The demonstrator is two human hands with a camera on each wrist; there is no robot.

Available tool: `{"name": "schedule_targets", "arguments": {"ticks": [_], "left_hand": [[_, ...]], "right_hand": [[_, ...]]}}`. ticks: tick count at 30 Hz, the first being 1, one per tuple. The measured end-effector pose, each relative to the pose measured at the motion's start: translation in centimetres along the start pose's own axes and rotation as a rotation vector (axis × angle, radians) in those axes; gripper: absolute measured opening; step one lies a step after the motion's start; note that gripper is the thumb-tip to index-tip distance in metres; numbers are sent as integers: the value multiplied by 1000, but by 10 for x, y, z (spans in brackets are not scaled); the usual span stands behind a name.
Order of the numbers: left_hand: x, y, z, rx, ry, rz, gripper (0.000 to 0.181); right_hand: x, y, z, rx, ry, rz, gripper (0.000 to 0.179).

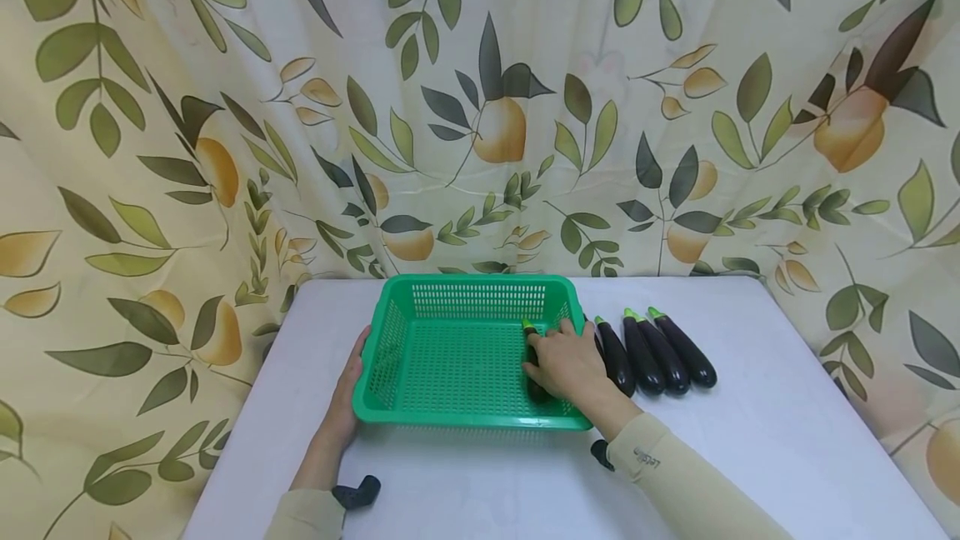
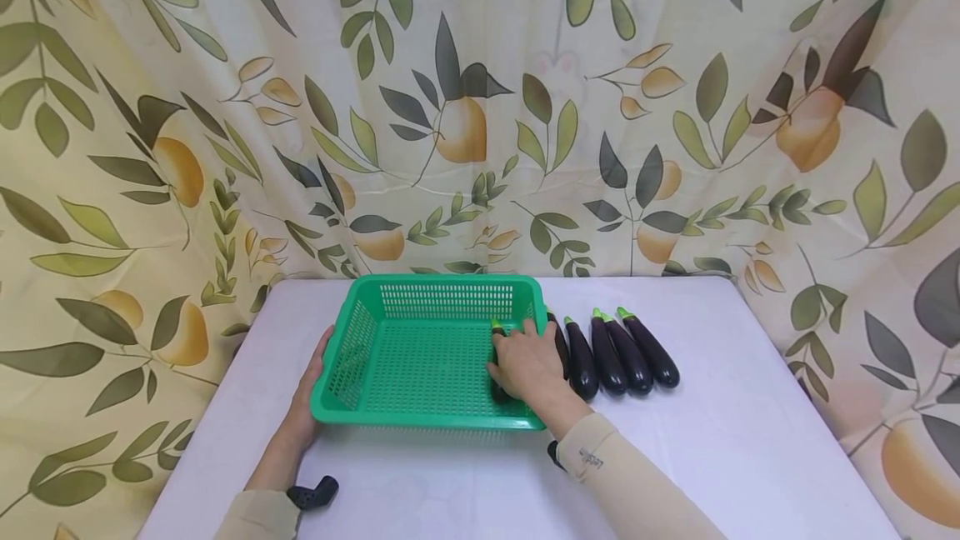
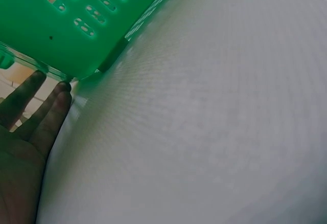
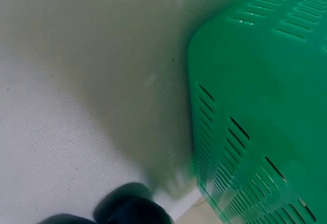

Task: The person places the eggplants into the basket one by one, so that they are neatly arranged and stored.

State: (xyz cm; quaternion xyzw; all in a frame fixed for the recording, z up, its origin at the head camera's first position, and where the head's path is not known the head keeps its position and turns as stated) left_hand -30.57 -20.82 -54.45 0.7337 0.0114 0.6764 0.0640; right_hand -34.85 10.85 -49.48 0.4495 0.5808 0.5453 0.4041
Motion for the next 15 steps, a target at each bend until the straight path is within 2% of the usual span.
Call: {"name": "schedule_targets", "arguments": {"ticks": [15], "left_hand": [[2, 1, 1, -1, -11, 8, 50]], "right_hand": [[0, 3, 1, 32, -1, -34, 50]]}}
Point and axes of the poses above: each hand's wrist, its own z-axis away from the middle knuckle, its own y-axis out of the back of the hand, x = y × z, the point moved 10 cm from there along -z, towards the middle knuckle, and after that the axes turned 5 degrees about x, right-handed, at the moved point
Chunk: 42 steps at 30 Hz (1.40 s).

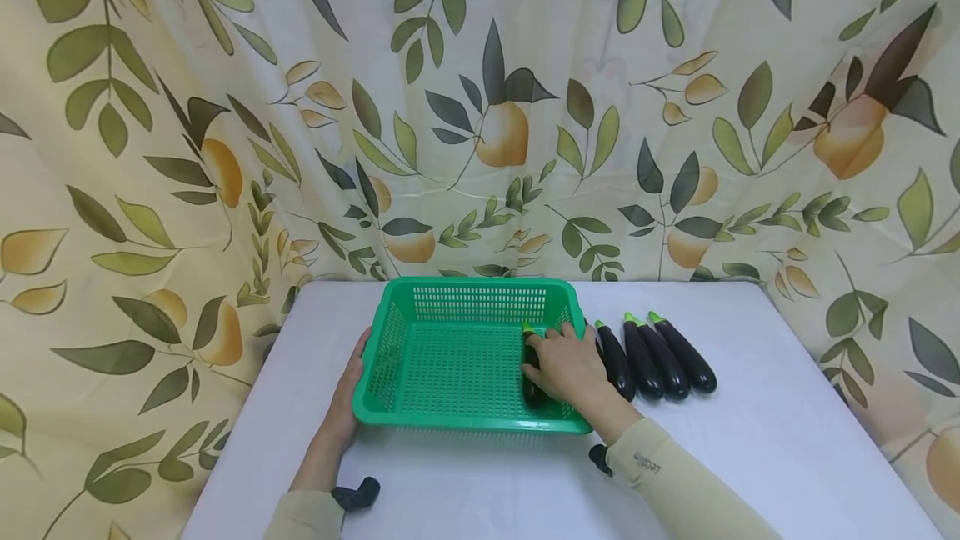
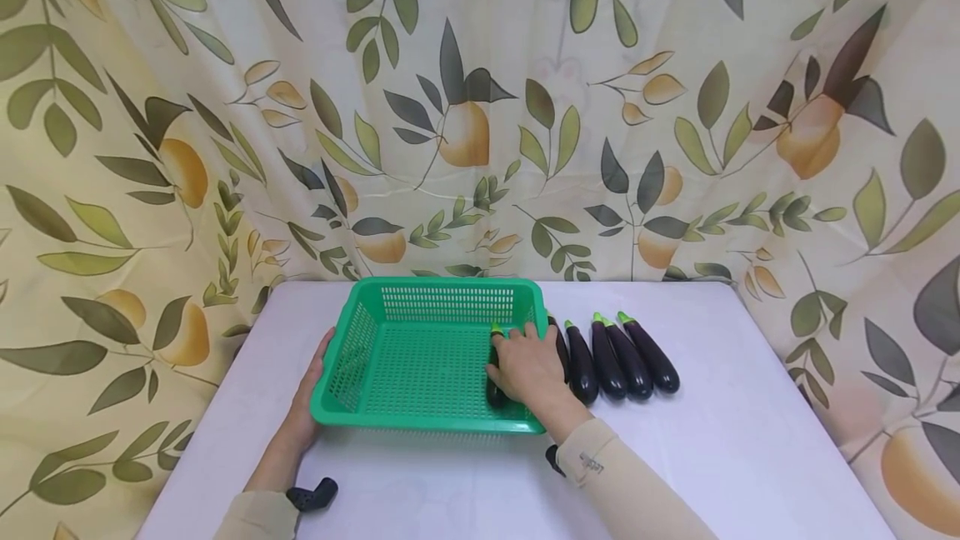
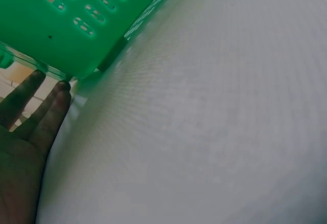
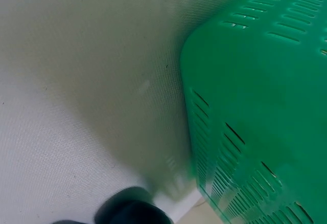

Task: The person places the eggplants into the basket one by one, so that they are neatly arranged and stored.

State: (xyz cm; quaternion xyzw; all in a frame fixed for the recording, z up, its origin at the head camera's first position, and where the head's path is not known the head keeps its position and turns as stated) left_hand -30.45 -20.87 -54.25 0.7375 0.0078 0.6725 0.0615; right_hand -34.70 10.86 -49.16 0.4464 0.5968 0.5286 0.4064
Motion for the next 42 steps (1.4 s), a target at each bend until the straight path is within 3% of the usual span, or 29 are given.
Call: {"name": "schedule_targets", "arguments": {"ticks": [7, 15, 19, 30, 42], "left_hand": [[-25, 6, -11, 38, -24, -36, 50], [-2, -1, -4, -2, -23, 1, 50], [2, -1, -4, -13, -17, 0, 50], [-25, 6, -10, 32, -25, -27, 48], [-30, 6, -8, 58, 8, -44, 49]], "right_hand": [[-1, 7, 1, 28, 4, -19, 47], [2, 16, 0, 95, -3, -106, 41], [3, 22, 1, 128, 0, -141, 36], [10, 32, 3, 216, 1, -247, 35], [30, 44, 8, 238, 9, -325, 39]]}}
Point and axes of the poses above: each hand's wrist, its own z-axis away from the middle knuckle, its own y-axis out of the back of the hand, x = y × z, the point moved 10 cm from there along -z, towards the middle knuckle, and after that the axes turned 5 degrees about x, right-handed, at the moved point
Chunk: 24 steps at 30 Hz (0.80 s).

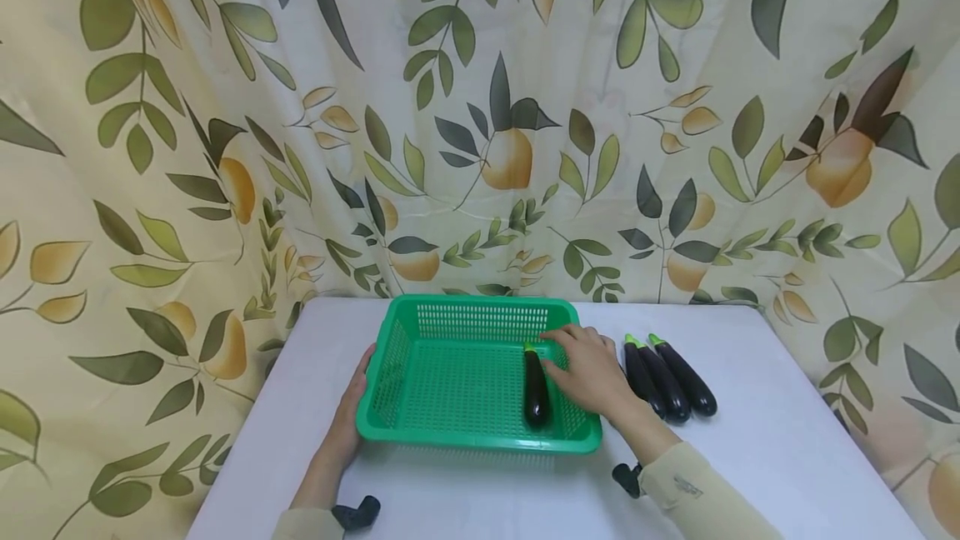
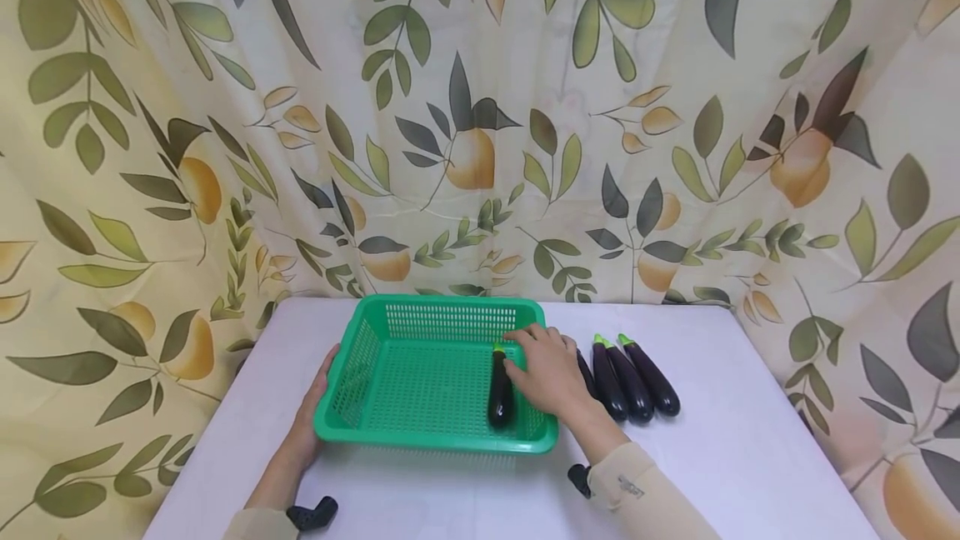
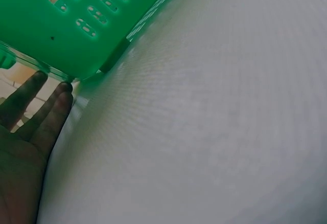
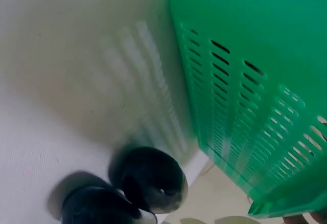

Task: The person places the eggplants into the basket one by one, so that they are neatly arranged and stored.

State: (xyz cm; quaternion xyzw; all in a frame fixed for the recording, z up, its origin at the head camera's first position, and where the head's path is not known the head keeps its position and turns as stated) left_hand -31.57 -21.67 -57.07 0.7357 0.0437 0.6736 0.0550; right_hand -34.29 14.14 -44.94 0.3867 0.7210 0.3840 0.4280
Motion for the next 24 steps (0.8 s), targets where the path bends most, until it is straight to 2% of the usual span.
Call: {"name": "schedule_targets", "arguments": {"ticks": [11, 19, 24], "left_hand": [[0, 1, 1, 12, 1, 8, 50], [-1, 3, 2, 25, -22, -10, 48], [-3, 6, 1, 58, -10, -39, 46]], "right_hand": [[15, 29, 3, 53, -2, -46, 39], [43, 52, 10, 91, -29, -29, 40], [65, 66, 15, 113, -46, -15, 39]]}}
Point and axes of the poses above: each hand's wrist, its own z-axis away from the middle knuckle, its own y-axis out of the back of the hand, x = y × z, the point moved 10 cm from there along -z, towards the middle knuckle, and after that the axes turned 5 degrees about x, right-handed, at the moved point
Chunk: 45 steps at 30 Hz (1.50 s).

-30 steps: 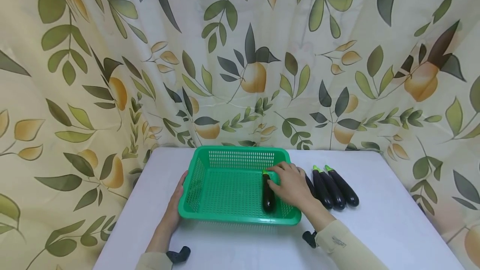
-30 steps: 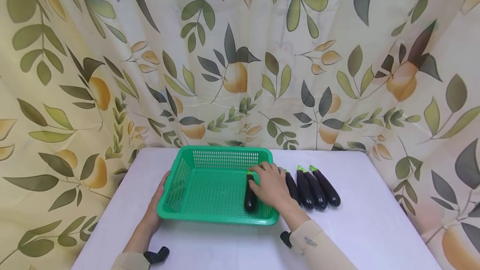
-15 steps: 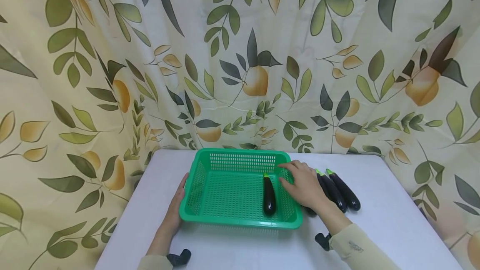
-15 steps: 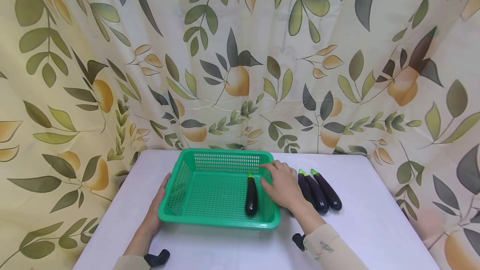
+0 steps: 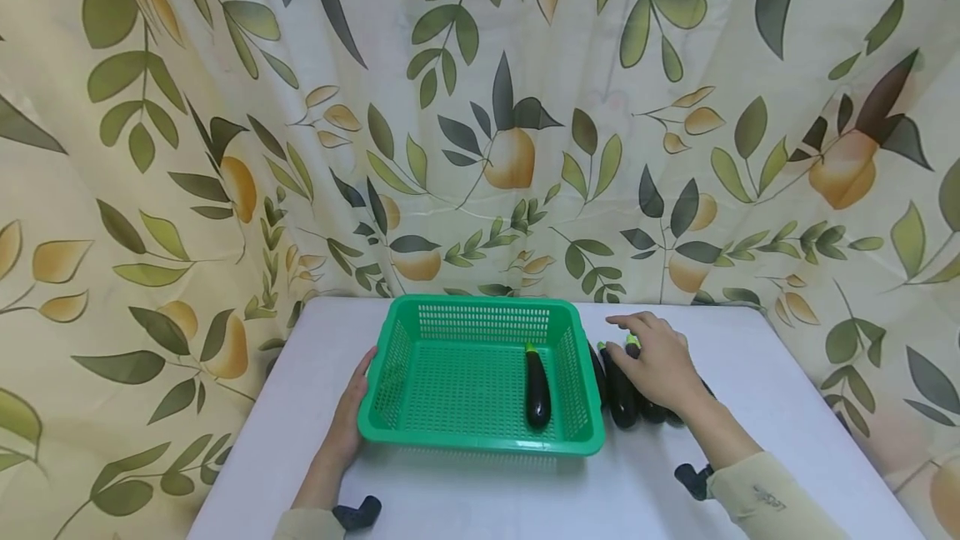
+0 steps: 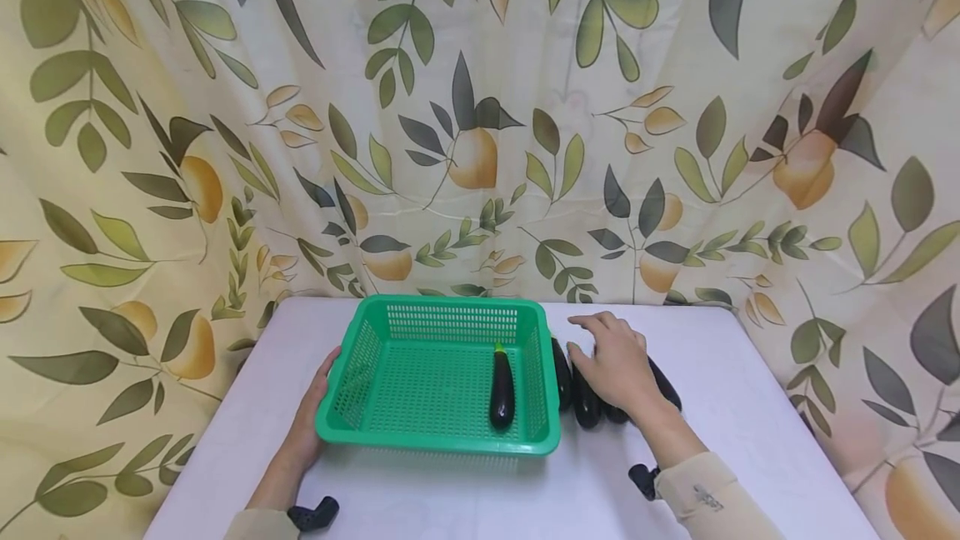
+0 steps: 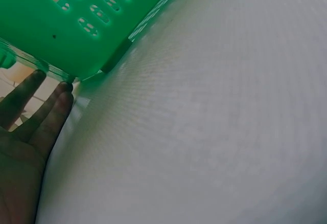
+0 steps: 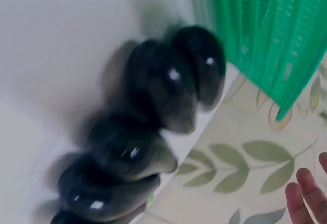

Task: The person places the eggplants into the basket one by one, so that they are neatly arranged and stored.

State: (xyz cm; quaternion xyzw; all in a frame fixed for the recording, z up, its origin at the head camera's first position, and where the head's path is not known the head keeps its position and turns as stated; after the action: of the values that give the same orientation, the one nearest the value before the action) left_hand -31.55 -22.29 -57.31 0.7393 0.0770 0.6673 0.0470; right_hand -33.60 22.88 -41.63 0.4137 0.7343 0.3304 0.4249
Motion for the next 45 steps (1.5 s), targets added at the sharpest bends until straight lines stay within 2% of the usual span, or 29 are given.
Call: {"name": "schedule_targets", "arguments": {"ticks": [11, 28, 45], "left_hand": [[0, 3, -4, -8, -3, -10, 46], [5, 2, -4, -12, -23, -4, 47], [1, 1, 1, -12, -2, 6, 46]], "right_hand": [[51, 8, 9, -20, -80, 24, 42], [108, 6, 17, -123, -185, 47, 50], [146, -6, 37, -237, -287, 58, 54]]}}
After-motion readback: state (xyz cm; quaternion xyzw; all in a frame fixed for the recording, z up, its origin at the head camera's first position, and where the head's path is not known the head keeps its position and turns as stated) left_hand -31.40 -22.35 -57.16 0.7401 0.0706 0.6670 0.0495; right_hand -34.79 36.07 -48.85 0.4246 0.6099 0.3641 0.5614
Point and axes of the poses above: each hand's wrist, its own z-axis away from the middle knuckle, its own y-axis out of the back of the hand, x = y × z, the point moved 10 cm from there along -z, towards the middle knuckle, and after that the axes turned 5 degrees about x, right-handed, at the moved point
